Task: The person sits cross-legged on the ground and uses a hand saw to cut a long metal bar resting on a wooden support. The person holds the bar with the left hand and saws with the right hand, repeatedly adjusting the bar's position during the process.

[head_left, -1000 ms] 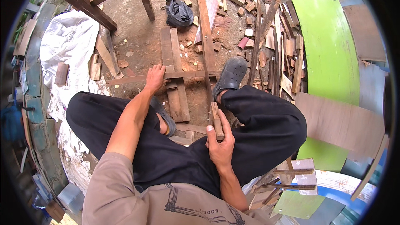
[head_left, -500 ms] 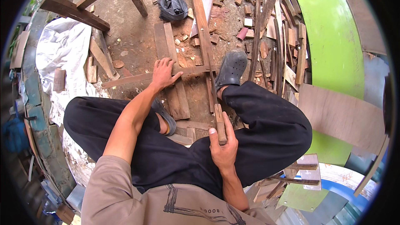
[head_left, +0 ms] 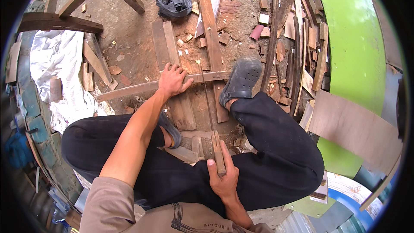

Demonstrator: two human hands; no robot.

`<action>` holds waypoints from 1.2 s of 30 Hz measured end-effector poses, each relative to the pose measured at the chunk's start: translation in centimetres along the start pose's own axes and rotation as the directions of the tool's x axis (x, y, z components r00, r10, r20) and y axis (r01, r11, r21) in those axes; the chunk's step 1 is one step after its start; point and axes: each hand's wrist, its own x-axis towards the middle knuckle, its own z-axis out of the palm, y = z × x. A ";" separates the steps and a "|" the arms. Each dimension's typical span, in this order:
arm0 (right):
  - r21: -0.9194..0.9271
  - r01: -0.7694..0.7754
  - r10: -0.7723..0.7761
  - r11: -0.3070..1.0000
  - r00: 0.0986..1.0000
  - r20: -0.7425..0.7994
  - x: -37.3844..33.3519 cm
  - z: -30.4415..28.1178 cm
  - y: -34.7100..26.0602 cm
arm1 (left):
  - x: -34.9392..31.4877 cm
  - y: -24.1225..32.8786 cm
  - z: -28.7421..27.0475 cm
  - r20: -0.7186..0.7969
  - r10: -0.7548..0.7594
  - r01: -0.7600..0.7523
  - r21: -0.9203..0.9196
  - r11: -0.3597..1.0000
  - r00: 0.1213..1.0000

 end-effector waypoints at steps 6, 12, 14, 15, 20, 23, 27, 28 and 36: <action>-0.095 -0.003 0.004 0.995 1.000 0.004 0.9 0.2 0.4 | -0.2 -0.4 1.1 -0.093 0.027 -0.027 0.000 1.000 0.995; -0.157 0.060 -0.058 0.986 0.998 0.015 0.9 -0.1 1.1 | -0.2 0.0 0.9 -0.041 0.004 -0.006 -0.031 1.000 0.999; -0.159 0.066 -0.061 0.985 0.997 0.040 1.1 -0.1 1.0 | -0.3 -0.1 1.1 -0.070 0.009 -0.012 -0.035 0.999 0.998; -0.164 0.069 -0.061 0.984 0.997 0.054 1.3 0.1 0.8 | -0.3 -0.1 1.4 -0.101 0.017 -0.021 -0.035 0.999 0.995; -0.117 0.033 -0.019 0.993 0.993 0.115 1.2 0.8 0.0 | -0.5 -0.2 1.4 -0.066 0.004 -0.007 -0.041 0.999 0.998; -0.063 0.096 -0.088 0.993 0.990 0.113 1.1 1.9 0.2 | 0.0 -0.2 0.9 0.005 -0.002 0.002 -0.015 1.000 1.000; -0.008 0.111 -0.110 0.994 0.991 0.076 0.8 2.0 0.5 | 0.2 -0.1 1.0 0.032 0.012 -0.012 -0.001 1.000 0.999; 0.008 0.126 -0.126 0.992 0.991 0.050 0.9 1.7 0.6 | 0.3 0.0 1.1 0.015 0.005 -0.005 0.004 1.000 1.000; 0.129 0.116 -0.107 0.985 0.991 -0.076 0.4 0.1 1.2 | -0.1 0.0 0.0 0.051 -0.074 0.075 -0.017 0.997 0.996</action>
